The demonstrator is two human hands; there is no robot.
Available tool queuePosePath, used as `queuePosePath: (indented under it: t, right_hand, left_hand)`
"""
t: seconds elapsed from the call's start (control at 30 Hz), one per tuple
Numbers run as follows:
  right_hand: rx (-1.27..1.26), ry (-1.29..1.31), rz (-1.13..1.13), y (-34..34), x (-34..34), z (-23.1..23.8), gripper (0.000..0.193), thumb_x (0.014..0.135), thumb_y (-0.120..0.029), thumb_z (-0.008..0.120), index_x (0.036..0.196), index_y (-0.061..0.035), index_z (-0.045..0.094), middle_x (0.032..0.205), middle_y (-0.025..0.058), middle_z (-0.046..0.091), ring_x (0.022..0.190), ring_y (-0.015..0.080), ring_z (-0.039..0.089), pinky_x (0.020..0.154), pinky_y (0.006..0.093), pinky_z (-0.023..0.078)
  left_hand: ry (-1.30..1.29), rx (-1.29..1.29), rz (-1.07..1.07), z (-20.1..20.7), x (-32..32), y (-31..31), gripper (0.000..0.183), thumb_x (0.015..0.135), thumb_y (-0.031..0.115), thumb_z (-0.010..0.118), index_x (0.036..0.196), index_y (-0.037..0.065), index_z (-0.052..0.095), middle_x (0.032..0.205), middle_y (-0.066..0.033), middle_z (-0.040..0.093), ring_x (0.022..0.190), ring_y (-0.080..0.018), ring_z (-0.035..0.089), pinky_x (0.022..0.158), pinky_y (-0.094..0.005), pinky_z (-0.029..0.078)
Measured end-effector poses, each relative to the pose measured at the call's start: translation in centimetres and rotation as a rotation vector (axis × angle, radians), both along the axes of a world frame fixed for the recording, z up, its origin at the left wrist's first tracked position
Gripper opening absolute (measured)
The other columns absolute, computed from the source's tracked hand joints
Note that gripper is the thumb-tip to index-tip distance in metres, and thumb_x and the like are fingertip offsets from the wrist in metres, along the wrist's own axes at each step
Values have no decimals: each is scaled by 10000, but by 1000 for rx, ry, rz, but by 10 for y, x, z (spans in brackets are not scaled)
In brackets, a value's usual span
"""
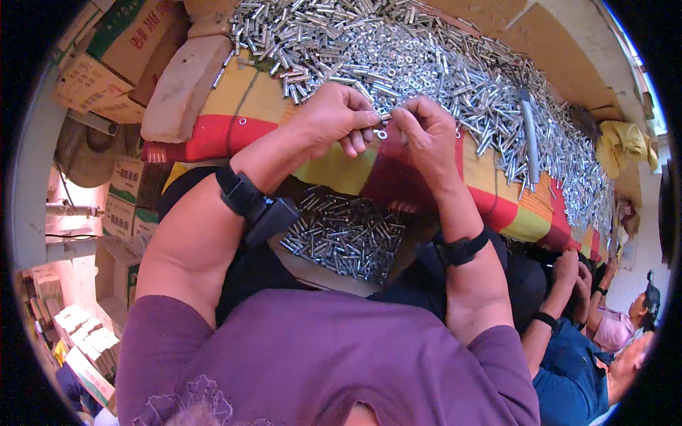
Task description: Assembling bolts by sliding washers and other components onto them.
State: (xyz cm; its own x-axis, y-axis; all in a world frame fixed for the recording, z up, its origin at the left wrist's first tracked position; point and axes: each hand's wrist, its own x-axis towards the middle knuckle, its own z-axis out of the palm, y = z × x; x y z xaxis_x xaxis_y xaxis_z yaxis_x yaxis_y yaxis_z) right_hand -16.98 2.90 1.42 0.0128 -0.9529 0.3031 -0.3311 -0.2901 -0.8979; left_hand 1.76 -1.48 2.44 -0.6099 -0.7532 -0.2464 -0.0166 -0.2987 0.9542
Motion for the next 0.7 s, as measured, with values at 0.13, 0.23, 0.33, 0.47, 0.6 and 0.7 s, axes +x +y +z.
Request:
queuePosePath:
  t: [0.13,0.23,0.33,0.47,0.6,0.7]
  right_hand:
    - [103,145,-33,-3,0,-2,177,866,-178,621,852,-6,659,668,35,588,584,92,525,511,231,400]
    - [147,-466,-100,-3,7,-5,535,967,-443,395,988,39,625,932,125,641,877,202,597,777,319,481]
    - [109,-822,20,1,18,4,722,965,-522,255,1231,127,427,1293,249,449,1265,302,391,1098,379,255]
    - [34,-835,136,41,44,27,783,957,-549,190,1324,132,312,1400,241,332,1343,290,274,1139,389,140]
    - [-115,-106,-65,33,25,13,239,912,-171,540,1057,10,597,1067,121,596,999,229,589,877,386,463]
    - [-198,324,-178,15,12,2,121,795,-42,624,914,-49,649,848,98,595,754,247,604,669,361,485]
  left_hand:
    - [-58,-141,45,2,-7,6,129,849,112,618,836,-17,629,652,-63,612,453,-110,587,357,-220,469]
    - [-83,-172,-102,3,-15,19,133,852,99,606,816,-27,624,630,-67,610,429,-127,584,356,-243,472]
    - [-55,-89,-154,0,-25,37,135,854,99,603,810,-27,624,634,-69,612,429,-127,585,361,-243,477]
    - [7,-102,262,-10,-9,7,158,871,148,611,830,-4,630,673,-58,621,484,-121,599,399,-233,492]
    - [-139,-120,-127,-3,19,3,210,868,205,621,869,-2,651,702,-54,634,483,-114,591,409,-230,495]
    - [-222,-132,-170,1,22,14,192,855,185,619,869,-1,664,745,-59,656,448,-111,571,378,-233,460]
